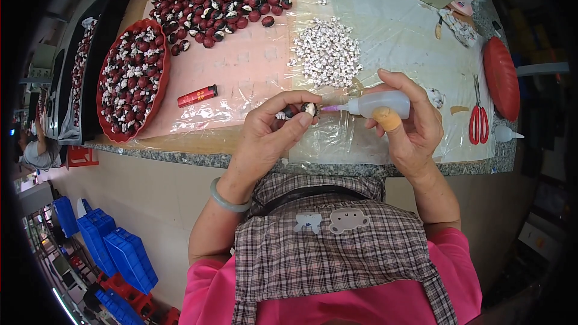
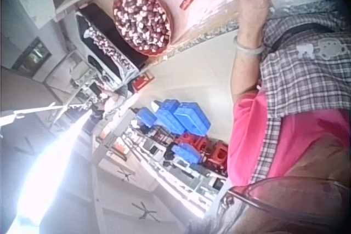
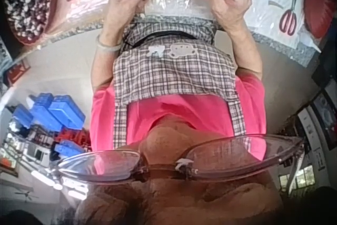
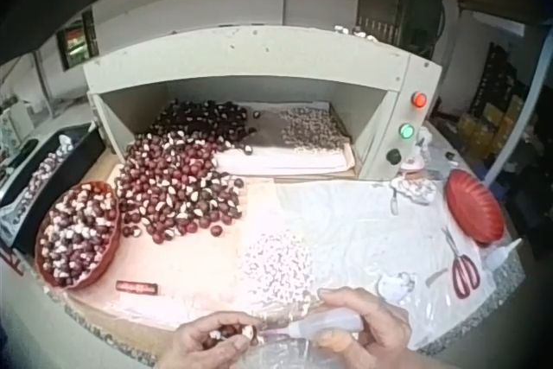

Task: Glue and assemble small plastic toy components at a factory workbench.

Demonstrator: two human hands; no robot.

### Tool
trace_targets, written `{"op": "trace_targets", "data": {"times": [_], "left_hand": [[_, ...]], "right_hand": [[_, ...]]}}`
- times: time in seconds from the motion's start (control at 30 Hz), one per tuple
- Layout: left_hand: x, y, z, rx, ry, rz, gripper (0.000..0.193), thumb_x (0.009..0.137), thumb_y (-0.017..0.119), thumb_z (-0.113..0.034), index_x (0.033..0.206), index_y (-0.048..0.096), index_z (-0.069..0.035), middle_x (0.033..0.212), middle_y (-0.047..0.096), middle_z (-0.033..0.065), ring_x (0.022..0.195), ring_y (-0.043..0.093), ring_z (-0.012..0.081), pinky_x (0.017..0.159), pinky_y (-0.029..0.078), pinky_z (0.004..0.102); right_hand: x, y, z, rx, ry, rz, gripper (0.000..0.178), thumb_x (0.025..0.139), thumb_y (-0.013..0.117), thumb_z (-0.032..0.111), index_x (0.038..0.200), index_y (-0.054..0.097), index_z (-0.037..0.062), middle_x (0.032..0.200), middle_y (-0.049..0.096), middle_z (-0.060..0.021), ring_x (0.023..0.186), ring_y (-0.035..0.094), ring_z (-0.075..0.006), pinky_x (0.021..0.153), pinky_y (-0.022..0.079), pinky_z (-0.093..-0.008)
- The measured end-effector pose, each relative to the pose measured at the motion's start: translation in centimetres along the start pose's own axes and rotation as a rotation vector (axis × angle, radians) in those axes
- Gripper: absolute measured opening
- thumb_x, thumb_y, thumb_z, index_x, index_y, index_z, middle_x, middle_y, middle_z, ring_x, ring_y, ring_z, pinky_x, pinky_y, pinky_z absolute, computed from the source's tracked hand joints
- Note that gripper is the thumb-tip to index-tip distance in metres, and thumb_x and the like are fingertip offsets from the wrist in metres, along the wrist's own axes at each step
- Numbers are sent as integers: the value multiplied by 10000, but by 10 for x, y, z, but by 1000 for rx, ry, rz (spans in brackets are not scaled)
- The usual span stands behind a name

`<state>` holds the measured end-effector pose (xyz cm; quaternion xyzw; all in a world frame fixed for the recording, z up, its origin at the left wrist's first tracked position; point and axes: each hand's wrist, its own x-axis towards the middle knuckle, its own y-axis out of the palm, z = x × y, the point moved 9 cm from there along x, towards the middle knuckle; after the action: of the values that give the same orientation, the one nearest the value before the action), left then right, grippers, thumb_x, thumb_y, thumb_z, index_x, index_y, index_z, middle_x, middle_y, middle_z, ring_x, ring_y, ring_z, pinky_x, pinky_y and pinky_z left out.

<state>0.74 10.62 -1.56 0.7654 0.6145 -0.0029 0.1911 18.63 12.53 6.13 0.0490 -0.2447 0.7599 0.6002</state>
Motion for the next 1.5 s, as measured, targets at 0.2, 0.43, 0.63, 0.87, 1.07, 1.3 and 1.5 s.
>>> {"op": "trace_targets", "data": {"times": [0.2,0.43,0.63,0.87,1.07,1.3,1.5], "left_hand": [[1,3,0,4,6,22,250,918,609,-98,1164,621,-54,873,544,-30,720,445,9,596,358,146],[1,2,0,14,11,29,240,929,595,-116,1162,613,-61,852,555,-32,692,433,5,576,346,140],[1,-7,3,-85,-6,-15,215,952,561,-147,1154,583,-76,852,606,-14,618,420,-1,512,313,135],[2,-19,6,-150,34,-36,226,950,561,-131,1157,572,-39,848,616,31,588,410,10,480,297,143],[2,-22,6,-125,5,-57,253,951,561,-139,1177,567,-25,843,615,33,574,398,15,470,293,148],[2,-21,8,-220,24,-17,257,965,533,-146,1178,570,-7,838,618,48,567,404,32,449,286,160],[-2,-24,10,-151,-14,-53,277,957,548,-146,1203,578,-21,872,639,49,592,424,24,470,306,143]], "right_hand": [[1,1,4,-67,-9,8,404,915,607,170,1252,500,-25,955,649,-148,654,608,-117,515,451,-195],[1,-4,7,-84,-11,-41,390,827,697,124,1168,577,-24,952,674,-155,825,679,-213,697,527,-278],[7,-23,-29,367,206,-100,308,865,651,42,1143,528,-11,996,643,-138,802,655,-179,622,530,-244],[9,-25,-76,563,464,-87,340,836,653,2,1115,458,1,1062,571,-132,803,666,-201,604,533,-240],[5,-4,-85,288,615,51,228,812,649,36,975,493,67,874,602,-73,823,656,-176,691,522,-288],[21,12,-54,-477,58,166,181,771,704,78,918,611,28,808,576,-101,688,591,-247,644,474,-355],[24,16,-55,-492,60,246,221,761,722,110,959,654,37,803,574,-111,684,588,-284,644,475,-371]]}}
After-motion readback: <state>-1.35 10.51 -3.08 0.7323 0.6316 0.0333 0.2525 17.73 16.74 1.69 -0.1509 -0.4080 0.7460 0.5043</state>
